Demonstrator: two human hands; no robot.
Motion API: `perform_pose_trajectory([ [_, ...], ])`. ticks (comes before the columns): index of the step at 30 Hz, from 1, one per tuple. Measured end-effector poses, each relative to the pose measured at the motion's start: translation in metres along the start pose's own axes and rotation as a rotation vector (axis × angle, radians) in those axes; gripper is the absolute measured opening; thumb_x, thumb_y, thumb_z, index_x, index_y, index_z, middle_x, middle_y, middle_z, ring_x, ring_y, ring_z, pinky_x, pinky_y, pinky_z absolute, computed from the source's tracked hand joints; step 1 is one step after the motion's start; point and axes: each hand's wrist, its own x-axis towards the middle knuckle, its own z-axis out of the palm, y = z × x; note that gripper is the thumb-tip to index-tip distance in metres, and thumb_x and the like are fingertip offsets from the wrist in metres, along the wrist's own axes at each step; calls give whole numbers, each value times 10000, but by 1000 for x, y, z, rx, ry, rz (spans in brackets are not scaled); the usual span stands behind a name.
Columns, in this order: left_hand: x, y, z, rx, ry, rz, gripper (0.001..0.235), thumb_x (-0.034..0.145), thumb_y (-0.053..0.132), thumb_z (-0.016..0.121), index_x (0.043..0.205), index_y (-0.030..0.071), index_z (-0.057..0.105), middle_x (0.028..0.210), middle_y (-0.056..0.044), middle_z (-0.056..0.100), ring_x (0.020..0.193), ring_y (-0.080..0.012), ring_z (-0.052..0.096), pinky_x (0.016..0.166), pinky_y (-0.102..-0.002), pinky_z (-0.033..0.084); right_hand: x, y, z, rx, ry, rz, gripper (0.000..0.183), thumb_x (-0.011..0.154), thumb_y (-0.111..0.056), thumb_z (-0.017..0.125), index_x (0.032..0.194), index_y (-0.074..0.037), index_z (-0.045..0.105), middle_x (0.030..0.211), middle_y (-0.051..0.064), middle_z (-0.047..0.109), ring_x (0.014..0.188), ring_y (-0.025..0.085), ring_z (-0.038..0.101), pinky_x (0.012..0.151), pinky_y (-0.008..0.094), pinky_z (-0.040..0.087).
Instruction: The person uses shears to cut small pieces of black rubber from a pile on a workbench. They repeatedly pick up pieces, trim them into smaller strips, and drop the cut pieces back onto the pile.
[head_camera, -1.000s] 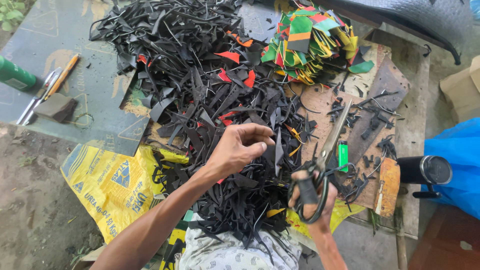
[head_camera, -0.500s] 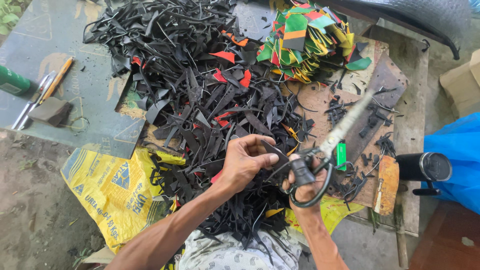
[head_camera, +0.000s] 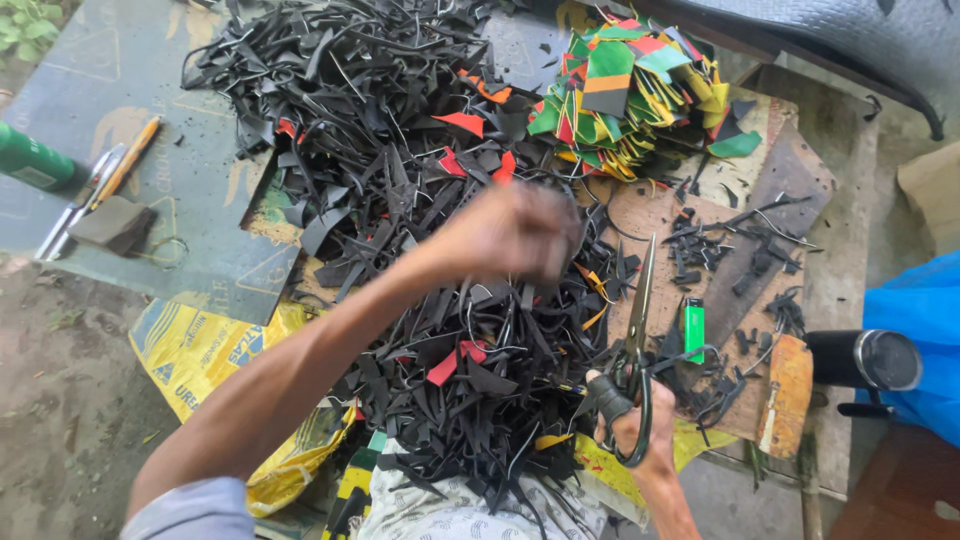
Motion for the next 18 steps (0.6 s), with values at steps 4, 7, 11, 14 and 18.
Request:
perform_pose_trajectory([
  [4, 34, -16, -35, -279, 738, -315, 399, 903, 201, 721, 1261, 106, 573, 973, -32, 726, 823, -146, 697, 740, -315, 596, -2, 0, 8, 35, 13, 50, 250, 835, -151, 763, 716, -31, 579, 479, 66, 549, 339, 175, 531, 342, 320, 405],
  [7, -1, -25, -33, 346, 396, -513, 251, 937, 187, 806, 986, -20, 674, 874, -158, 683, 798, -282, 676, 748, -396, 558, 0, -2, 10, -11, 0, 7, 272, 831, -164, 771, 701, -19, 582, 474, 72, 553, 342, 178, 543, 351, 321, 411],
  [11, -59, -42, -1, 749, 149, -649, 341, 732, 160, 828, 939, -55, 665, 989, -219, 618, 961, -389, 616, 796, -481, 522, 6, -7, 10, -52, -3, -27, 284, 841, -181, 771, 690, -12, 601, 494, 59, 570, 361, 167, 560, 363, 314, 424],
  [14, -77, -51, 5, 857, 144, -551, 240, 783, 24, 745, 1013, -28, 702, 995, -204, 656, 960, -371, 653, 827, -458, 550, 7, -13, 13, -79, -3, -21, 297, 839, -189, 775, 688, -8, 595, 495, 56, 575, 361, 162, 566, 361, 313, 422],
  [18, -81, -38, -4, 360, 338, -586, 301, 845, 33, 756, 1137, -6, 699, 937, -165, 704, 904, -351, 688, 826, -451, 561, 5, -18, 14, -4, -191, -48, 158, 784, -191, 752, 774, -48, 686, 519, 22, 599, 371, 119, 559, 358, 286, 452],
])
